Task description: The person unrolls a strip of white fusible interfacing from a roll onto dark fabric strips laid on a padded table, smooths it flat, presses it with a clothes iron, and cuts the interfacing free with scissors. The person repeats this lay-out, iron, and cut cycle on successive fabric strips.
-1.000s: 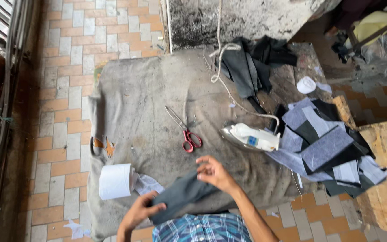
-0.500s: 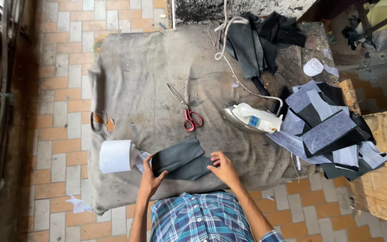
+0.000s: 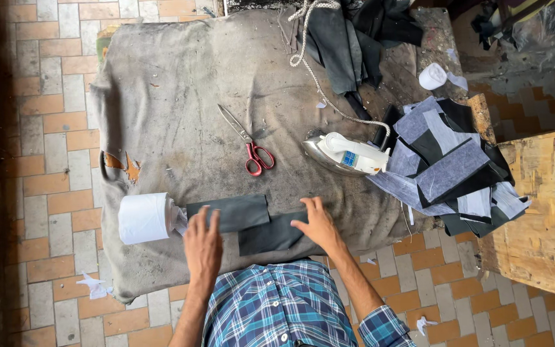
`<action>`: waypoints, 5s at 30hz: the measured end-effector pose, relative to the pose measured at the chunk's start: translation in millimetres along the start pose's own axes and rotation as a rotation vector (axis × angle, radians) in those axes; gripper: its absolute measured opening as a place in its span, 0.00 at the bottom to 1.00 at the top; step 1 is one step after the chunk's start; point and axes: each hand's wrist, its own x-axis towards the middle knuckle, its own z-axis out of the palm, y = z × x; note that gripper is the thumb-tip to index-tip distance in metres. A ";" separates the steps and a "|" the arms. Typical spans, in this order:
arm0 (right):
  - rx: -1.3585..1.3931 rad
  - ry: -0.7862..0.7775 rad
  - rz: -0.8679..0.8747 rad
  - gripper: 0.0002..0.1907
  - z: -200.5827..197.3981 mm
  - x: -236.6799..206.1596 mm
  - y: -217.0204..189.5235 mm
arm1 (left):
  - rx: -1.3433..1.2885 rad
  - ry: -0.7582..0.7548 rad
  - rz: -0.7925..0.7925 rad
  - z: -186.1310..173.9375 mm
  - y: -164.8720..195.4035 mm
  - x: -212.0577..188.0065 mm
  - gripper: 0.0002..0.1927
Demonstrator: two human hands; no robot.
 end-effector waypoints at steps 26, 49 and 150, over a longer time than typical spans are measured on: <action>-0.086 -0.103 -0.161 0.23 -15.1 8.0 -14.7 | -0.088 -0.031 0.366 43.2 52.2 18.1 0.30; -0.111 -0.049 -0.155 0.23 -4.4 15.2 -63.3 | -0.198 -0.124 0.378 48.9 66.4 35.2 0.13; 1.033 -0.075 0.448 0.20 -47.4 -6.5 44.6 | -0.216 -0.164 0.368 -42.1 76.0 56.0 0.37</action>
